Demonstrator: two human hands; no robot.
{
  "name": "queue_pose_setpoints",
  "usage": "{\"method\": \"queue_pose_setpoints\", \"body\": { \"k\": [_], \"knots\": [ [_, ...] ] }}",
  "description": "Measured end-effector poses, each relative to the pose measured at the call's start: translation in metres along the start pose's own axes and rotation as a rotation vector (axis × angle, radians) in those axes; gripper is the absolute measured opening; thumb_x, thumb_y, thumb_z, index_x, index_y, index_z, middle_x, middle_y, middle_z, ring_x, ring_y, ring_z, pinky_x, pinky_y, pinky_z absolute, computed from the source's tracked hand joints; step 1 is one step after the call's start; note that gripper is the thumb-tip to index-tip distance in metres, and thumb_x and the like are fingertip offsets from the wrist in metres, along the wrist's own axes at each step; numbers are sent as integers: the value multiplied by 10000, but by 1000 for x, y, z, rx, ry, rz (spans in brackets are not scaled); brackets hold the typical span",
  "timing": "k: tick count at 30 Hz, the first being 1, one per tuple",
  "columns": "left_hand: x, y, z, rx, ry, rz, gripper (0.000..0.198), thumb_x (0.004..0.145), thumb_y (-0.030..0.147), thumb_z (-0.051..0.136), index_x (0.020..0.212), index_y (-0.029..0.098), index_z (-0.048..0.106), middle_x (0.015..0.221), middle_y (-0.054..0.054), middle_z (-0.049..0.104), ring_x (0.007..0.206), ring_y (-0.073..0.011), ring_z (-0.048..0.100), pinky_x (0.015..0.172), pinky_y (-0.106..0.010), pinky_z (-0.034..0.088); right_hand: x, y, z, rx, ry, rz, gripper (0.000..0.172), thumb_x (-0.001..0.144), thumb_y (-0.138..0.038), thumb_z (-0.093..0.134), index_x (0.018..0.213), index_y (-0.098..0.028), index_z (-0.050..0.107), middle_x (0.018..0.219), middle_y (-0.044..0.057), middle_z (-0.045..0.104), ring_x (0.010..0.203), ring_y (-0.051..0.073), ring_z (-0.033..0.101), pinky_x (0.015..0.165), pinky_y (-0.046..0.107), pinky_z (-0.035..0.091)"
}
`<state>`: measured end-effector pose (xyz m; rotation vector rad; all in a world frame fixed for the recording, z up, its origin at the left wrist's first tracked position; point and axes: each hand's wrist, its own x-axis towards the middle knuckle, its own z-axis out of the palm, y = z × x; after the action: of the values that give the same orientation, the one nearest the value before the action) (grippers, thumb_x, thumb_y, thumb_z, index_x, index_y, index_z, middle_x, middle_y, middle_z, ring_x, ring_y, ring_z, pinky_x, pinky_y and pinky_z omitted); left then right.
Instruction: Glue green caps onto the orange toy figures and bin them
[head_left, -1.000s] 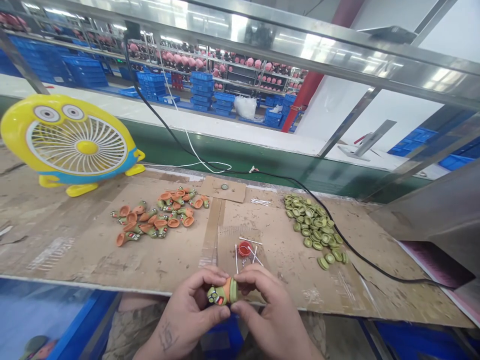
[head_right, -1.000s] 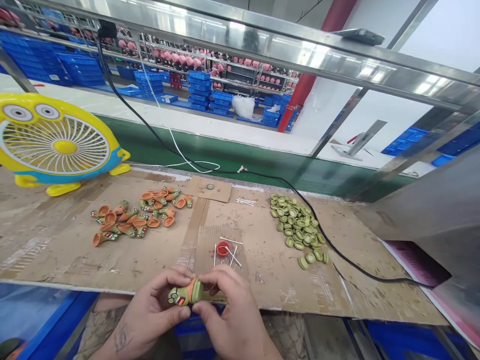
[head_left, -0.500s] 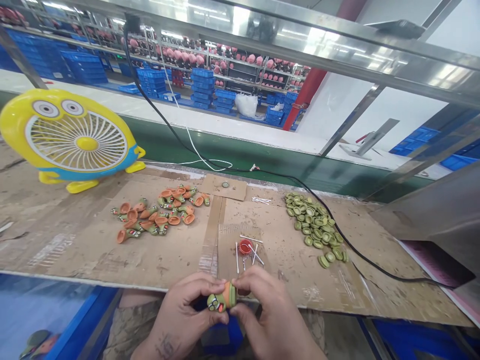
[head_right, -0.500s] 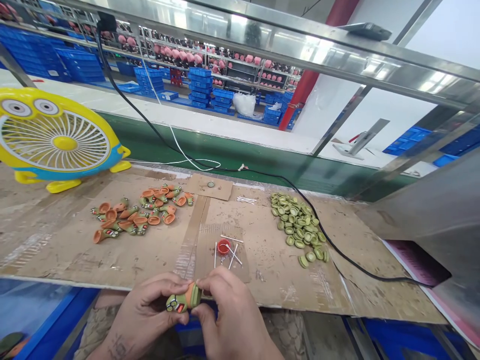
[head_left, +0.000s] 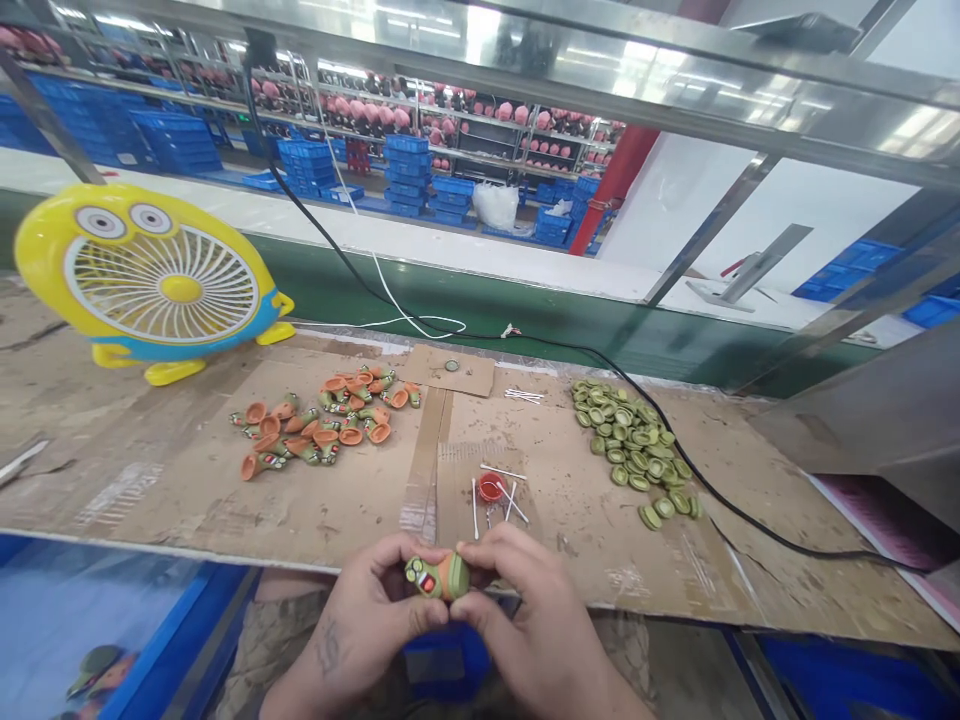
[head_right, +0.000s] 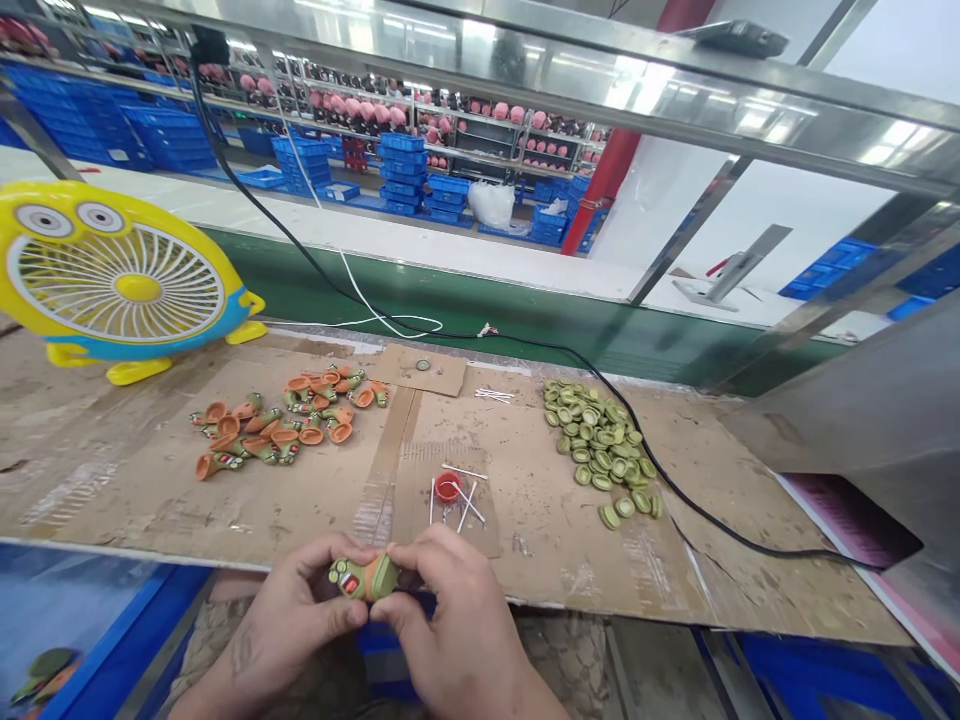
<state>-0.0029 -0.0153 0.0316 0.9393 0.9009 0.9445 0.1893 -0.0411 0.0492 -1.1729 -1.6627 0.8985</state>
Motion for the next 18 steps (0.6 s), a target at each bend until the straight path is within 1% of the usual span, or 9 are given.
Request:
{"method": "queue_pose_setpoints", "body": {
  "k": [2,3,5,7,10,13,15,18],
  "knots": [
    [-1,1,6,-193,-18,-118,333,676,318,955,902,183,751,873,-47,773,835,-183,718,735,-245,557,0,4,1,1,21,-9,333,836,-102,710,1148,-219,701,982,31,658,887,160,659,799,259,539],
    [-2,1,10,-262,-18,-152,307,715,308,933,908,174,736,885,-45,762,845,-170,705,746,-239,553,-1,6,3,-11,37,-25,371,845,-106,702,1195,-228,681,1032,38,656,926,165,660,828,264,543],
    [-4,-1,17,-358,-3,-187,261,764,287,901,908,156,727,900,-47,741,841,-149,680,752,-232,550,-4,11,5,-37,68,-73,419,869,-96,663,1261,-242,644,1096,51,646,985,174,656,870,278,547],
    [-6,-4,24,-405,11,-202,255,778,295,892,914,145,737,903,-54,733,826,-141,667,756,-238,557,-9,15,7,-66,94,-128,431,884,-84,628,1284,-244,630,1097,59,638,983,182,652,871,292,554],
    [-10,-12,32,-394,32,-220,302,804,375,867,946,132,756,943,-79,733,865,-154,666,811,-268,569,-17,18,6,-116,148,-184,391,881,-86,630,1241,-235,657,1047,64,637,929,196,642,825,314,564],
    [-16,-21,39,-369,42,-227,338,816,434,845,965,143,761,988,-83,722,890,-160,659,844,-286,564,-25,16,-1,-159,191,-225,339,884,-105,644,1202,-217,675,1028,74,650,917,212,636,801,333,567],
    [-22,-25,43,-331,4,-214,348,837,458,819,992,153,754,995,-80,704,900,-166,648,846,-290,551,-33,13,-6,-175,198,-252,311,894,-118,641,1191,-202,682,1012,81,658,905,216,636,786,338,565],
    [-33,-26,46,-222,-120,-154,410,856,529,772,989,144,725,936,-74,658,882,-181,613,827,-302,528,-47,4,-8,-172,220,-292,266,909,-119,616,1153,-183,699,932,76,659,842,210,631,730,331,554]
  ]
}}
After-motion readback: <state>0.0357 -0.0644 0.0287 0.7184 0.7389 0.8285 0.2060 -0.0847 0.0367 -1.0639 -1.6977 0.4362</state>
